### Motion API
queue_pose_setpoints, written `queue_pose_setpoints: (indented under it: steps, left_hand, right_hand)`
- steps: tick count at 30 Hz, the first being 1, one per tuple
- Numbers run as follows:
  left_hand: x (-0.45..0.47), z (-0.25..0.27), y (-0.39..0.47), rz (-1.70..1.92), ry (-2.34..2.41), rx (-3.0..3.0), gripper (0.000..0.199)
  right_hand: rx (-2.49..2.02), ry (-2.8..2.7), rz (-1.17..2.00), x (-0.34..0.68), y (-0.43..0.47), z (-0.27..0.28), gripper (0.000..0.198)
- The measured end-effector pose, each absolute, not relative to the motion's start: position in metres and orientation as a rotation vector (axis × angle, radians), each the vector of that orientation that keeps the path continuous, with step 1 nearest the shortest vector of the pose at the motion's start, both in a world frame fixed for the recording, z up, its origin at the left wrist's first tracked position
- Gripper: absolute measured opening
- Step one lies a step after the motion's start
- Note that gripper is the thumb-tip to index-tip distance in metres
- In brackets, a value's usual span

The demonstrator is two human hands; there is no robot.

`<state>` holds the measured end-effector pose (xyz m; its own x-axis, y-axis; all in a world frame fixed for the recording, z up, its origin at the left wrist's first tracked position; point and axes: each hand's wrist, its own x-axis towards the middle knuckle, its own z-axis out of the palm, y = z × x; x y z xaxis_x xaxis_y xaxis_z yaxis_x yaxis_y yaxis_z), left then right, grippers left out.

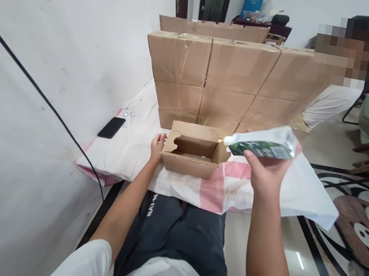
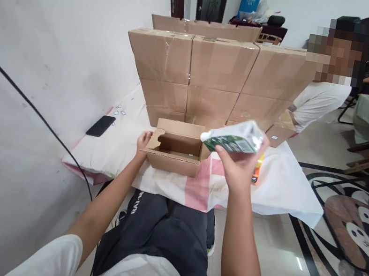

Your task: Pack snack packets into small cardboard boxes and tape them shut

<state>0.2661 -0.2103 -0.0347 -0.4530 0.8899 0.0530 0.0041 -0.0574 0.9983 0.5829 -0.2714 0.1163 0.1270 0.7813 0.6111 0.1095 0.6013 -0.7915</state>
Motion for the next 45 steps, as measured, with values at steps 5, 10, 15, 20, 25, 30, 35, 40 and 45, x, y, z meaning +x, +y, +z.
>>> queue_pose_setpoints:
  steps: [5,10,15,20,25,30,35,40,45]
  left_hand:
    - [0.249,0.015,-0.229,1.598,1.398,1.485,0.059]
    - [0.245,0.034,-0.243,1.256,1.229,2.085,0.065]
    - [0.253,0.004,-0.268,1.53,1.288,1.854,0.075]
    - [0.273,-0.015,-0.285,1.697,1.282,1.64,0.072]
    - [0.279,-0.023,-0.281,1.785,1.233,1.532,0.068]
    - [0.28,-0.034,-0.278,1.726,1.345,1.427,0.073]
    - [0.283,-0.038,-0.272,1.833,1.182,1.333,0.063]
    - [0.285,-0.038,-0.264,1.898,0.963,1.229,0.057]
    - [0.286,-0.047,-0.272,1.938,0.804,1.31,0.056]
  right_hand:
    - [-0.966,-2.155,0.576,0.547,-0.238,0.129,0.075]
    - [-1.218,-2.989,0.224,0.511,-0.232,0.125,0.064]
    - [-1.382,-3.322,0.215,0.474,-0.233,0.108,0.076]
    - [-1.575,-3.354,0.33,0.432,-0.223,0.069,0.075]
    - [-1.828,-3.234,0.256,0.422,-0.21,0.041,0.063]
    - [-1.631,-3.307,0.271,0.431,-0.203,0.042,0.06]
    - [-1.544,-3.369,0.342,0.428,-0.195,0.046,0.058]
    - [-1.337,-3.118,0.482,0.466,-0.199,0.085,0.057]
    - [-1.217,-1.856,0.226,0.577,-0.219,0.091,0.03]
